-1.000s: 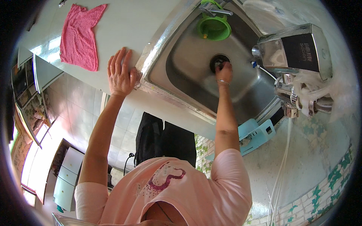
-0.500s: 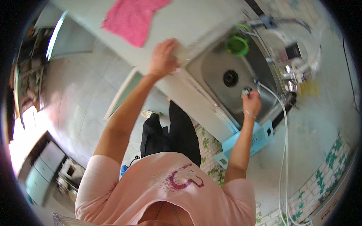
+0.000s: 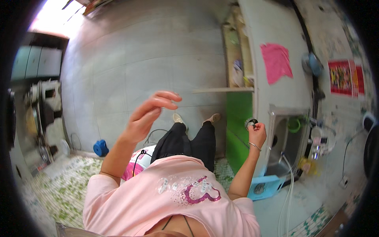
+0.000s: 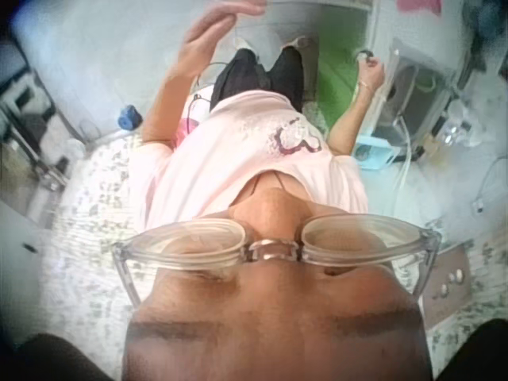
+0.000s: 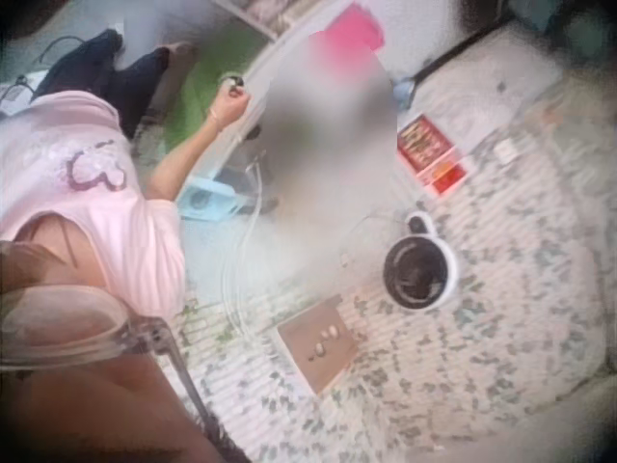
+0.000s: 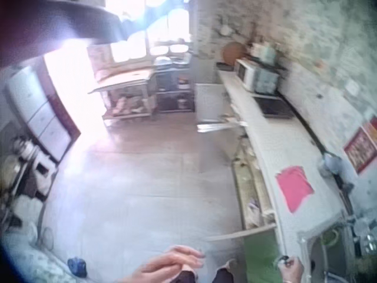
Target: The person wipes down the interior and exterior of kitchen cabinets and the surfaces of an induction cooktop and countertop with a pink cloth, then washes a pot and a mug in the sink before wiping the sink area and countertop again.
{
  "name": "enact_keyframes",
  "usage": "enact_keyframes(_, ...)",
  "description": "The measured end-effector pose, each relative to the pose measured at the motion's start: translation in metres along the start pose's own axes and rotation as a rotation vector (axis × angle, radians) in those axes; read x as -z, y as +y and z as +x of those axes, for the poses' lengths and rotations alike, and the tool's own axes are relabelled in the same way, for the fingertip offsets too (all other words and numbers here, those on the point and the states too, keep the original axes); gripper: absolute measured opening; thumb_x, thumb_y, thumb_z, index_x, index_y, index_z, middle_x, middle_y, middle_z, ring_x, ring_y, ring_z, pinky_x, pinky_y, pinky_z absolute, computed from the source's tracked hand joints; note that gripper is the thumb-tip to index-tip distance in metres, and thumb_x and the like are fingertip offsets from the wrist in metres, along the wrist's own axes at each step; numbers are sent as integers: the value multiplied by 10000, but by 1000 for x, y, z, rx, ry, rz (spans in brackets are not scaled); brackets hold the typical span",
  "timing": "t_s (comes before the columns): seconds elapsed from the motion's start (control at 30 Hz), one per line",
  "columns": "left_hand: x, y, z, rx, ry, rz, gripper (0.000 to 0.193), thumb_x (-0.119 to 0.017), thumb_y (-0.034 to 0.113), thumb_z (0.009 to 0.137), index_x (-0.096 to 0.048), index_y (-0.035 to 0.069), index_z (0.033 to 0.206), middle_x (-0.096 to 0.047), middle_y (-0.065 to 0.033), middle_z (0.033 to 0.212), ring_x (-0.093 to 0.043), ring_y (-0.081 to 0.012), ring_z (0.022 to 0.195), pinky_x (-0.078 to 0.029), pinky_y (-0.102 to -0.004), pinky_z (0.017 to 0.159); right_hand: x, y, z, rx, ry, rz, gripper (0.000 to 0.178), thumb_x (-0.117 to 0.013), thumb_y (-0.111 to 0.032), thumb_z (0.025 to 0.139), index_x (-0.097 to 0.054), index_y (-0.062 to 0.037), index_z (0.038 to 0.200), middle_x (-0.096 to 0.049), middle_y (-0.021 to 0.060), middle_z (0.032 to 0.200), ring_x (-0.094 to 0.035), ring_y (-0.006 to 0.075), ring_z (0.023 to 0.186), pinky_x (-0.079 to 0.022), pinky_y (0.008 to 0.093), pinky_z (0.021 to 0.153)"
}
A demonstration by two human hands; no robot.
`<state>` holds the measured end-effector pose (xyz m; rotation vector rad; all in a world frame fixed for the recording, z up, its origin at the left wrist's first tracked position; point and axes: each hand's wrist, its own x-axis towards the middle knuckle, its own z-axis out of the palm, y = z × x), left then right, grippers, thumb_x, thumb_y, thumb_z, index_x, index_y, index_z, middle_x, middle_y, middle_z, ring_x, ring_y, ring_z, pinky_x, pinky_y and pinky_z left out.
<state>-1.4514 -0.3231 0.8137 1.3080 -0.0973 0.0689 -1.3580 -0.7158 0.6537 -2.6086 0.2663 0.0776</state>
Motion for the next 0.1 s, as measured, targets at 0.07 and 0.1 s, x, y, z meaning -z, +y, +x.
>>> enact_keyframes(0.07, 27, 59, -21, -269, -2, 2, 254, -417, 55, 894, -609, 60, 1061, -542, -95, 1179, -418, -276, 1171, -272, -385, 1027, -24, -36, 7, 93, -82, -74, 186, -657, -173, 679, -558, -47, 774, -551, 24, 626, -528, 136, 578, -449, 280, 587)
enact_keyframes(0.1, 44, 68, -41, -289, 54, 20, 254, -417, 55, 894, -609, 60, 1061, -542, -95, 1179, -418, -276, 1171, -272, -385, 1027, -39, -63, 9, 148, -136, -104, 186, -657, -176, 677, -559, -49, 771, -553, 26, 627, -530, 140, 580, -450, 284, 588)
